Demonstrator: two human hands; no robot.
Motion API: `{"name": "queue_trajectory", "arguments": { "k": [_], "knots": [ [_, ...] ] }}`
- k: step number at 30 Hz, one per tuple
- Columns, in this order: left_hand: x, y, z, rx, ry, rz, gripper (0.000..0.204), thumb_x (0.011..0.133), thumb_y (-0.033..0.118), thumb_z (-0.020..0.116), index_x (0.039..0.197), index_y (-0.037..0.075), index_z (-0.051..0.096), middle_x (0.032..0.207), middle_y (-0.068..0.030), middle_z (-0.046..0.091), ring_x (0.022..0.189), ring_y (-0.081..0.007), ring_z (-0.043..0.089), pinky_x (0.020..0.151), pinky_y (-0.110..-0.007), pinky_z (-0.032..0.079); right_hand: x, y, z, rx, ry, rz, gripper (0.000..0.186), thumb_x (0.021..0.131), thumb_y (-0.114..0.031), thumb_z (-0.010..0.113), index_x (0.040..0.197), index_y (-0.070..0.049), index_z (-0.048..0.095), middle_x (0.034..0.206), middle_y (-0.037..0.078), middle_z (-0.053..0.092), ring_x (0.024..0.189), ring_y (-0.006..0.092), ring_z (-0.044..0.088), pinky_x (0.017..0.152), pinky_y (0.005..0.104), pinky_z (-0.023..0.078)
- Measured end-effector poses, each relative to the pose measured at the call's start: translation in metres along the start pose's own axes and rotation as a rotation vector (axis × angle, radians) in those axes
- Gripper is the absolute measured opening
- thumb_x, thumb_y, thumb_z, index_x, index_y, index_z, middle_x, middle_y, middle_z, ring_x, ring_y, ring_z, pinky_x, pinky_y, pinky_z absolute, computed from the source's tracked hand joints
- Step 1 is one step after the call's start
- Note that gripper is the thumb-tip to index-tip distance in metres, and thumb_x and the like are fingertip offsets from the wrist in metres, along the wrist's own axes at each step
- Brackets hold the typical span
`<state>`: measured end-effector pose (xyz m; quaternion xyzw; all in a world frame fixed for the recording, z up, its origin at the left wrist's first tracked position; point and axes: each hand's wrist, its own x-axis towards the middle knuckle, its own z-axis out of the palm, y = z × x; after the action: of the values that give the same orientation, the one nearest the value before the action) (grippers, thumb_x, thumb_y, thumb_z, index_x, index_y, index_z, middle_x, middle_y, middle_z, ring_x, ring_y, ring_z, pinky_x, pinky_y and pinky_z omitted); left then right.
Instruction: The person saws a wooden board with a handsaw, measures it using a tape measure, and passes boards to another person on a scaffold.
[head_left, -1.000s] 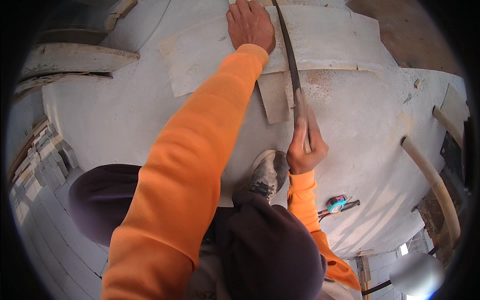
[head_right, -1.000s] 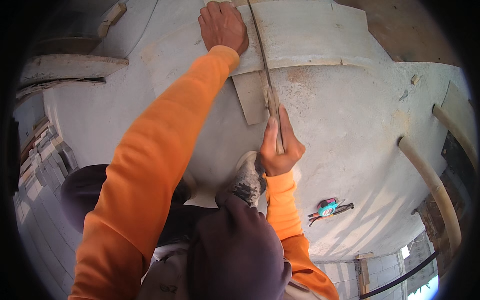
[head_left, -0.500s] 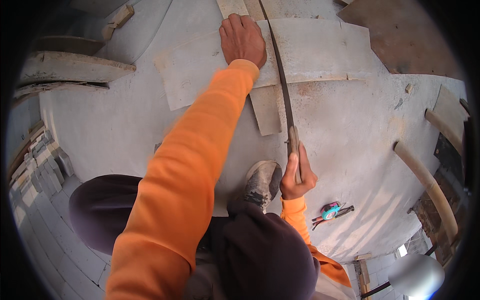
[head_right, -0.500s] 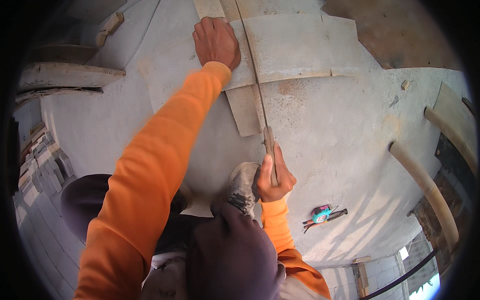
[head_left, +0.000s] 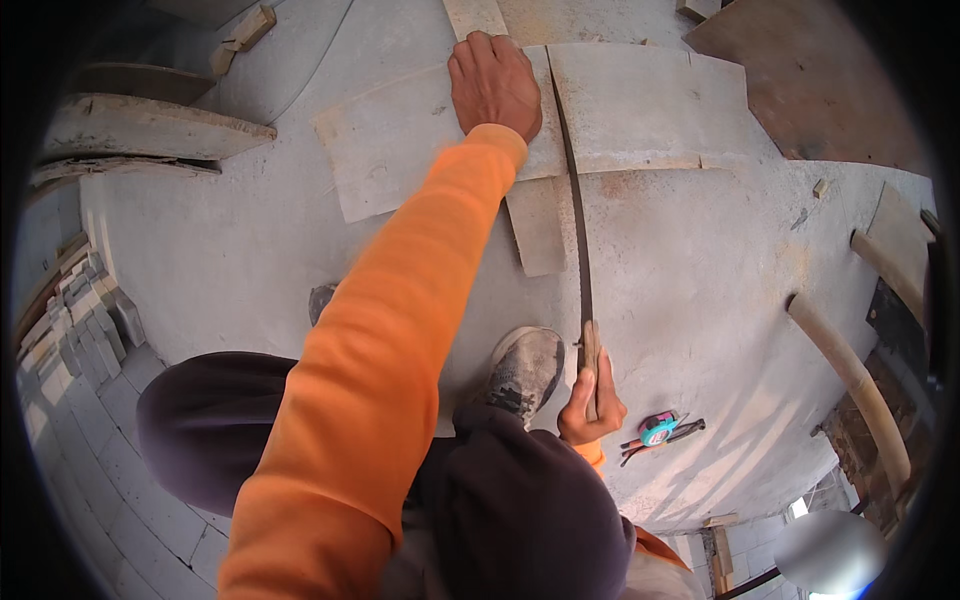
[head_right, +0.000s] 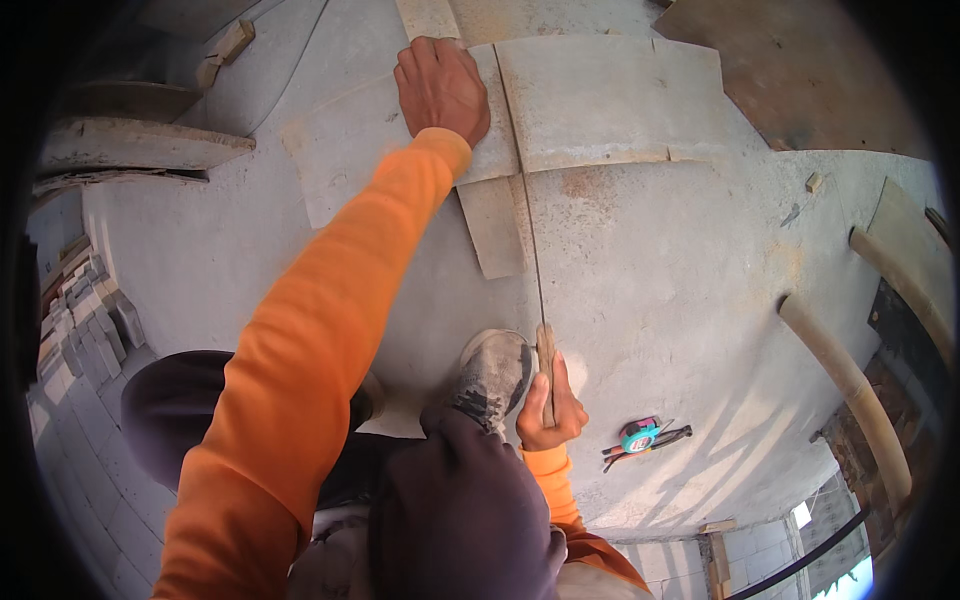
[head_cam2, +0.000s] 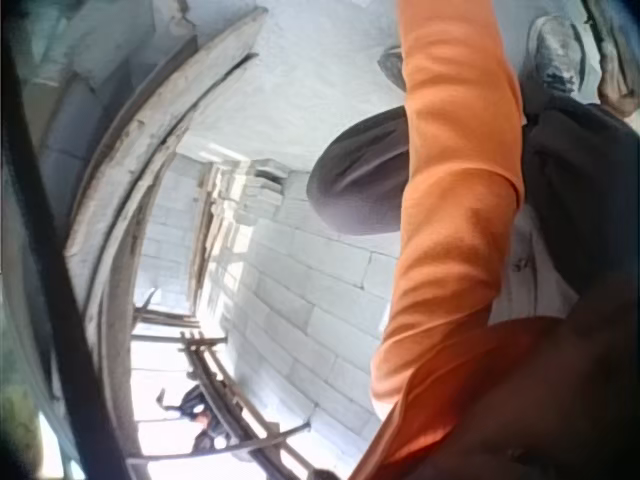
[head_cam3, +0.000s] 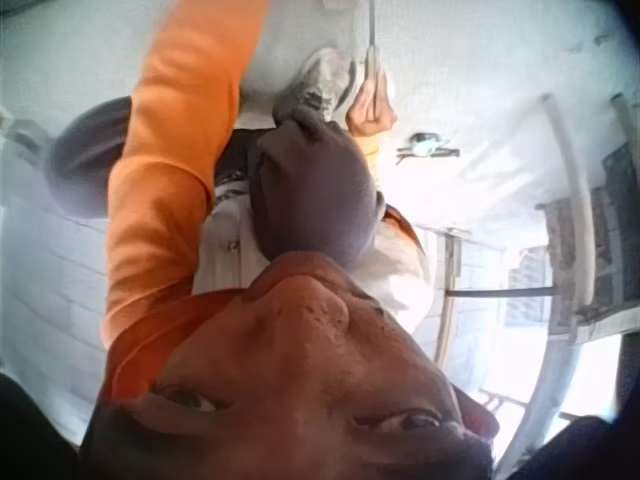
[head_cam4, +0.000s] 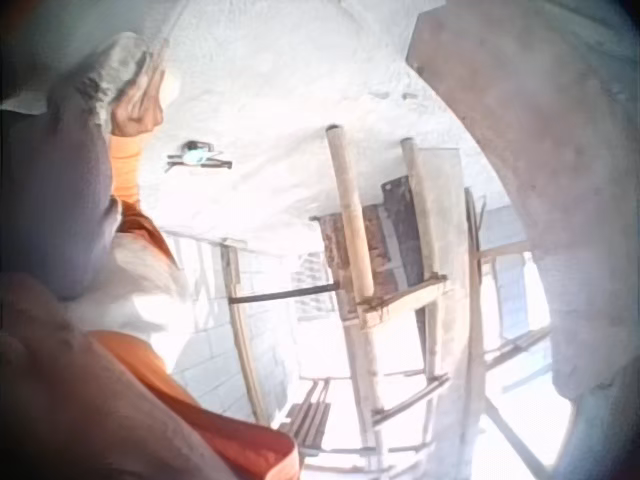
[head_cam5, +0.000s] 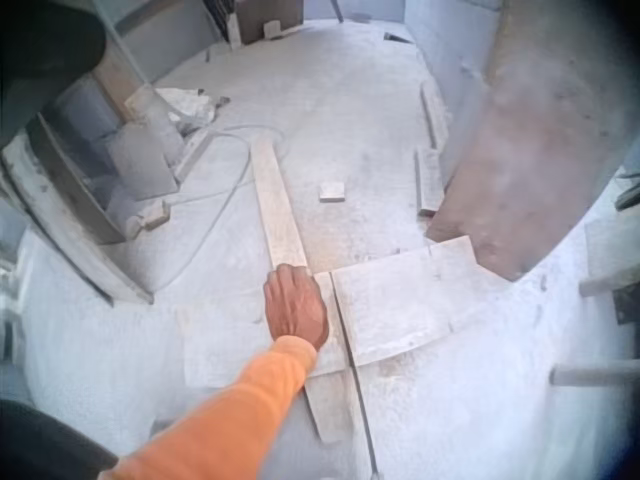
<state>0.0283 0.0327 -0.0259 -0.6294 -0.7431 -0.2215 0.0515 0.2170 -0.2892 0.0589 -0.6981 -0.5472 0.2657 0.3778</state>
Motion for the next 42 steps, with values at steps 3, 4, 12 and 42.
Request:
{"name": "queue_trajectory", "arguments": {
  "k": [3,4,12,42],
  "knots": [
    [0.000,-0.003,-0.007,0.001,0.018,0.006,0.017,0.098,0.014,0.054,0.098,-0.001,0.061,0.107,-0.0179,0.054,0.103,-0.0355,0.050,0.097,-0.044,0.040,-0.024,-0.018,-0.021,-0.061,-0.046,0.087,0.034,0.093,-0.004,0.062,0.122,0.014,0.066,0.102,0.027,0.075,0.078,0.0210,0.076,0.071,0.0255,0.057],
    [0.000,-0.003,-0.008,0.002,0.005,0.008,0.017,0.098,0.014,0.054,0.098,-0.001,0.061,0.106,-0.0179,0.054,0.103,-0.0356,0.050,0.097,-0.044,0.040,0.003,-0.008,0.000,0.010,-0.015,0.040,0.033,0.093,-0.004,0.062,0.122,0.013,0.066,0.100,0.026,0.075,0.077,0.0197,0.075,0.070,0.0254,0.057],
    [-0.002,-0.006,0.000,0.013,-0.018,0.024,0.017,0.098,0.014,0.053,0.099,-0.001,0.061,0.105,-0.0172,0.054,0.103,-0.0351,0.049,0.096,-0.045,0.039,0.082,-0.033,0.051,0.052,-0.006,0.051,0.031,0.094,-0.005,0.063,0.121,0.009,0.069,0.096,0.022,0.077,0.073,0.0170,0.074,0.067,0.0275,0.056],
    [0.000,0.003,-0.002,-0.028,0.012,0.027,0.014,0.095,0.011,0.055,0.093,-0.002,0.059,0.107,-0.0181,0.054,0.102,-0.0353,0.049,0.095,-0.044,0.041,-0.001,-0.006,-0.003,0.027,-0.022,-0.006,0.036,0.093,-0.005,0.059,0.120,0.019,0.063,0.107,0.029,0.073,0.087,0.0271,0.077,0.076,0.0299,0.059]
  ]
}}
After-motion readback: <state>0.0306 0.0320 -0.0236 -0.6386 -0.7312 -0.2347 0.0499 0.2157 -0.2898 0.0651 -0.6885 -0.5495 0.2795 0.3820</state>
